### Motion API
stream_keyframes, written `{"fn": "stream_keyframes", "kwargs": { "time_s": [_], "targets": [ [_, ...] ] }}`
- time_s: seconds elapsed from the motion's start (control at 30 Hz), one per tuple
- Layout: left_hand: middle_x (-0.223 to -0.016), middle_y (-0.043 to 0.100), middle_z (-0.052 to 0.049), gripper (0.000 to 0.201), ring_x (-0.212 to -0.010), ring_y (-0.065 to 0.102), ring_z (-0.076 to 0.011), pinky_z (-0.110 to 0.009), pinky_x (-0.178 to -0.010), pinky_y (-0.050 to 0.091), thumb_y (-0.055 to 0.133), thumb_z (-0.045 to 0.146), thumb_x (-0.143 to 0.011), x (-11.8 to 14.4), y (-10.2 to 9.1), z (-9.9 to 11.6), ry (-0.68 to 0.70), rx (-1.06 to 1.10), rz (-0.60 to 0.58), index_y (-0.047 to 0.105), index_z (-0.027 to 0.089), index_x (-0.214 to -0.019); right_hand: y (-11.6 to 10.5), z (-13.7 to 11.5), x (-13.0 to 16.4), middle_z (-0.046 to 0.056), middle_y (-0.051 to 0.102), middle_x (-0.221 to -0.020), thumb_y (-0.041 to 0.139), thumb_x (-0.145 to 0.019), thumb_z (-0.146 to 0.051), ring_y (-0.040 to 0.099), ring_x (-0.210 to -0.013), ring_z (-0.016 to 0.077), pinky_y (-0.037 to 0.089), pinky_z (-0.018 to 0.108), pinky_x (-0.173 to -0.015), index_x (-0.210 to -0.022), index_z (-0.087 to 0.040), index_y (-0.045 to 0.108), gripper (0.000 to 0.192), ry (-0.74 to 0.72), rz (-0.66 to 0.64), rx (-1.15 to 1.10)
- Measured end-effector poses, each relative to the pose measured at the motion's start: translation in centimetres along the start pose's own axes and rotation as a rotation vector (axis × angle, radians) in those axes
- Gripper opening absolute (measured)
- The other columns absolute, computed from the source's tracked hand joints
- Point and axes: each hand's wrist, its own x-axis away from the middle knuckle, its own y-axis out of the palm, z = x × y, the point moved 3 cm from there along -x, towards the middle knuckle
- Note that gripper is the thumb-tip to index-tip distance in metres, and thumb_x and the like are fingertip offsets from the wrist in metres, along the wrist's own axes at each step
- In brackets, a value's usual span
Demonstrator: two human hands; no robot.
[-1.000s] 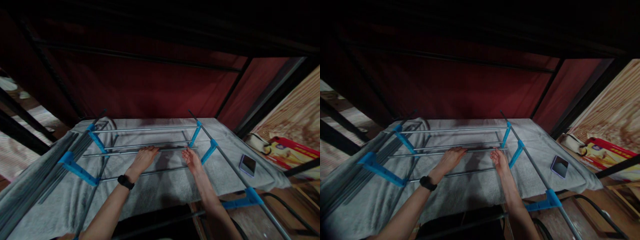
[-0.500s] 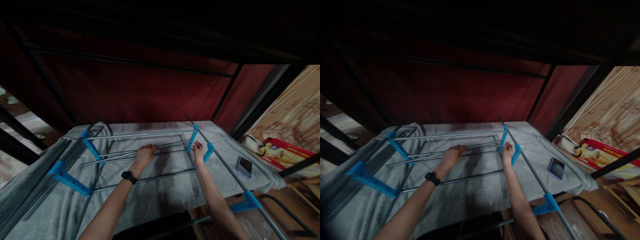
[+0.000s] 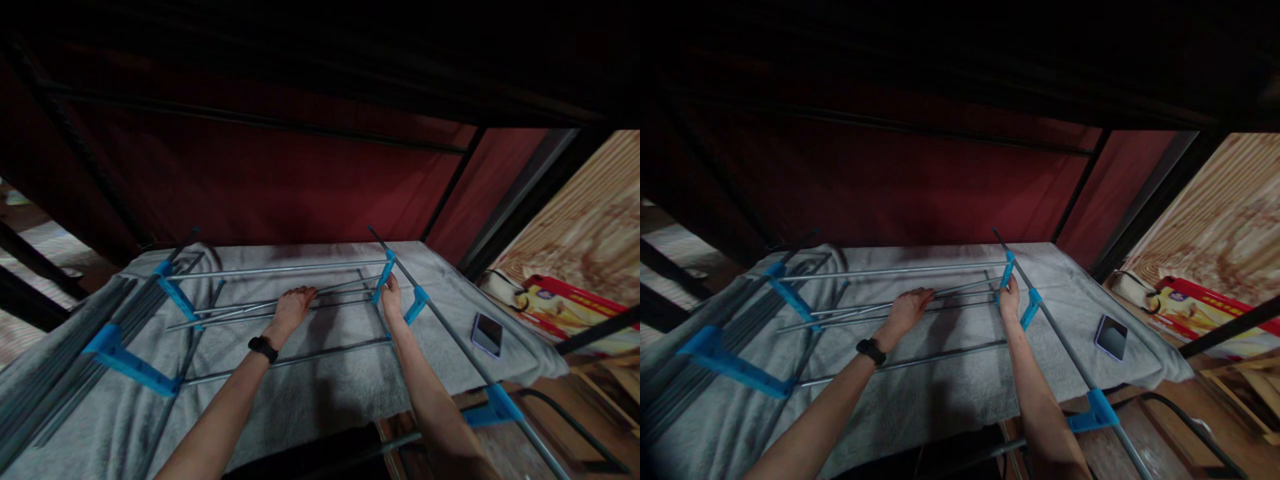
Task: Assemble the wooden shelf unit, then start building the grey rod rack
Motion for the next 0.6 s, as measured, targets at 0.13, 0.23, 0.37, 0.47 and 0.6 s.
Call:
{"fn": "stream_keyframes", "kwargs": {
  "time_s": [0.13, 0.23, 0.37, 0.47, 0.6],
  "targets": [
    [-0.110, 0.069, -0.007, 0.038, -0.095, 0.066, -0.0204, -0.030, -0.084, 0.047, 0.035, 0.032, -0.102, -0.30, 0.25, 0.17, -0.002, 0.008, -0.003, 0.061, 0.024, -0.128, -0.28, 0.25, 0.02, 0.009, 0.063, -0.131, 0.051, -0.065, -0.024, 0.058, -0.120, 0.0240, 0.042, 0.042, -0.107, -0.130, -0.021, 0.058, 0.065, 0.066, 0.022, -0.009],
    [-0.109, 0.069, -0.007, 0.037, -0.095, 0.066, -0.0204, -0.030, -0.083, 0.047, 0.034, 0.031, -0.102, -0.49, 0.27, 0.17, -0.002, 0.008, -0.010, 0.062, 0.024, -0.126, -0.34, 0.31, 0.05, 0.009, 0.063, -0.130, 0.051, -0.065, -0.024, 0.058, -0.120, 0.0248, 0.042, 0.043, -0.107, -0.130, -0.021, 0.058, 0.065, 0.062, 0.016, -0.005],
    [-0.107, 0.069, -0.007, 0.036, -0.094, 0.066, -0.0201, -0.029, -0.083, 0.046, 0.035, 0.032, -0.102, -0.67, 0.10, 0.18, 0.005, -0.012, -0.018, 0.061, 0.024, -0.125, -0.39, 0.39, 0.11, 0.008, 0.063, -0.130, 0.053, -0.066, -0.024, 0.057, -0.122, 0.0243, 0.042, 0.041, -0.107, -0.132, -0.022, 0.057, 0.066, 0.067, 0.007, -0.007],
    [-0.104, 0.069, -0.007, 0.034, -0.093, 0.066, -0.0204, -0.030, -0.082, 0.046, 0.036, 0.030, -0.102, -0.77, 0.07, 0.22, 0.018, -0.033, -0.011, 0.062, 0.023, -0.121, -0.44, 0.34, 0.20, 0.006, 0.063, -0.132, 0.054, -0.066, -0.022, 0.056, -0.123, 0.0229, 0.042, 0.039, -0.108, -0.134, -0.023, 0.056, 0.067, 0.076, -0.007, -0.021],
    [-0.102, 0.069, -0.007, 0.033, -0.092, 0.066, -0.0206, -0.031, -0.081, 0.045, 0.034, 0.027, -0.102, -0.92, 0.08, 0.20, 0.053, -0.049, 0.020, 0.062, 0.021, -0.119, -0.59, 0.33, 0.23, 0.007, 0.061, -0.136, 0.054, -0.067, -0.021, 0.056, -0.123, 0.0231, 0.040, 0.040, -0.110, -0.134, -0.021, 0.056, 0.067, 0.086, 0.004, -0.016]
  ]
}}
